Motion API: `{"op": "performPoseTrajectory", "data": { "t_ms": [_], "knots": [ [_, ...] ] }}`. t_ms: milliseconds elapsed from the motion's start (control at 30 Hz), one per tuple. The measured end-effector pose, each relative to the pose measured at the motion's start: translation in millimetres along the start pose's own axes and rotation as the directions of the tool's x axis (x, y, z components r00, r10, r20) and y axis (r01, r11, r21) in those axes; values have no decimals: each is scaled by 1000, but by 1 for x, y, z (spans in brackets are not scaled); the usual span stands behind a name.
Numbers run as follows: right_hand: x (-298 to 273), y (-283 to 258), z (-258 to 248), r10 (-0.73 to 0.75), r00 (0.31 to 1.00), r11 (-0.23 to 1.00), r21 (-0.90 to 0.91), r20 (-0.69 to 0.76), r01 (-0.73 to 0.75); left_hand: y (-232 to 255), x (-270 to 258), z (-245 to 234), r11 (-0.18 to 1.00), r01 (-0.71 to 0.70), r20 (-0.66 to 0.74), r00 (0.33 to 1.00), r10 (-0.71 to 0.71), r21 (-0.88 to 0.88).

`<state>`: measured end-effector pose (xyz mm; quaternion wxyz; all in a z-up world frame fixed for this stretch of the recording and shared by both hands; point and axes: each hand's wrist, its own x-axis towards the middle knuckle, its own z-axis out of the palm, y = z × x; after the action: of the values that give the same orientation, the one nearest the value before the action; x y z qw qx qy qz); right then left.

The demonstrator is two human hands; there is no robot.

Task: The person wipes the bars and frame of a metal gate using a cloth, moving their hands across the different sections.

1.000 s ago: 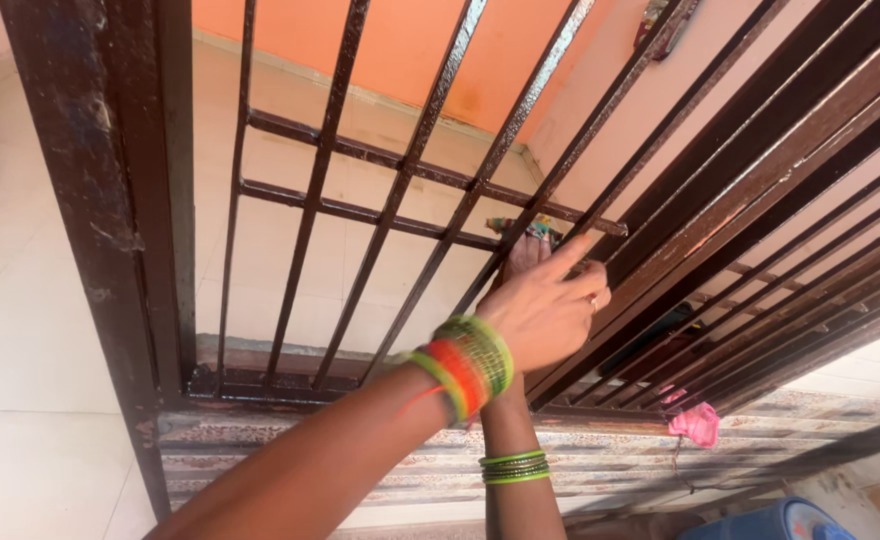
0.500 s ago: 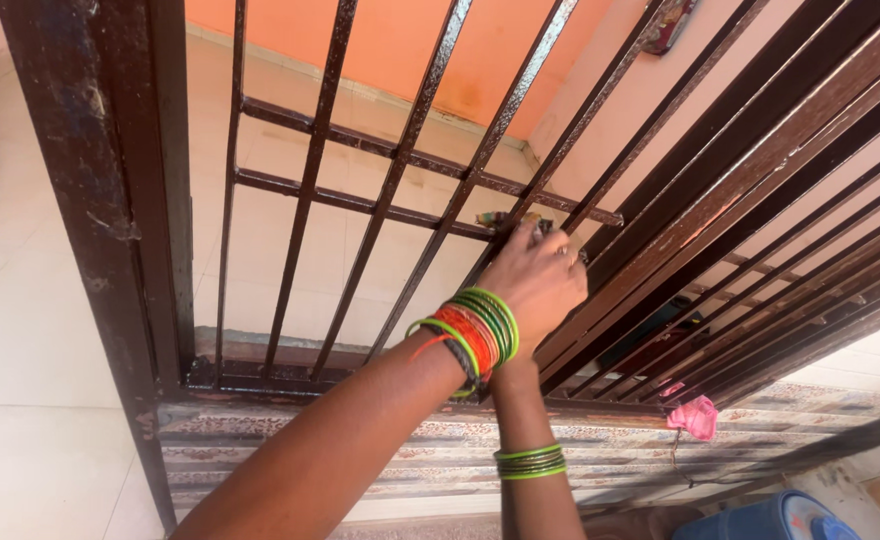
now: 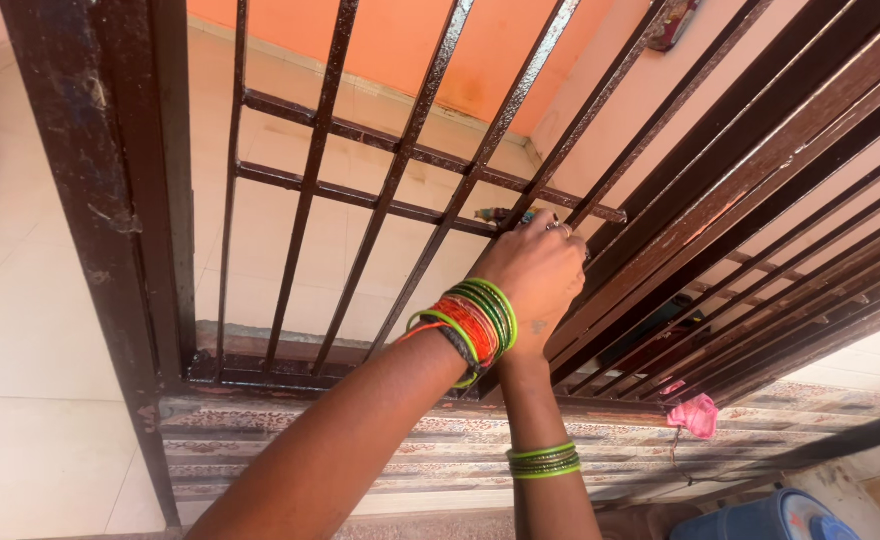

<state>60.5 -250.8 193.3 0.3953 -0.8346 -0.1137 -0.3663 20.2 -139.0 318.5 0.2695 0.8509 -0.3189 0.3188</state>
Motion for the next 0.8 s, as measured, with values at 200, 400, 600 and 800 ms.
{"op": "performPoseTrajectory", "data": {
  "t_ms": [200,400,600,800],
  "knots": [
    [-30,43,17,103,987,993,50,123,-110,3,-16,16,989,-62,-164,983,84,134],
    [-38,25,26,14,994,988,150,107,-30,3,-52,33,987,-73,-336,935,117,141],
    [-28,-27,26,-138,984,930,326,-116,169,-8,-81,21,995,-89,-412,905,103,52],
    [-19,-71,19,-29,915,882,420,-402,213,-32,-95,10,941,74,-393,895,-208,-331]
  ]
}}
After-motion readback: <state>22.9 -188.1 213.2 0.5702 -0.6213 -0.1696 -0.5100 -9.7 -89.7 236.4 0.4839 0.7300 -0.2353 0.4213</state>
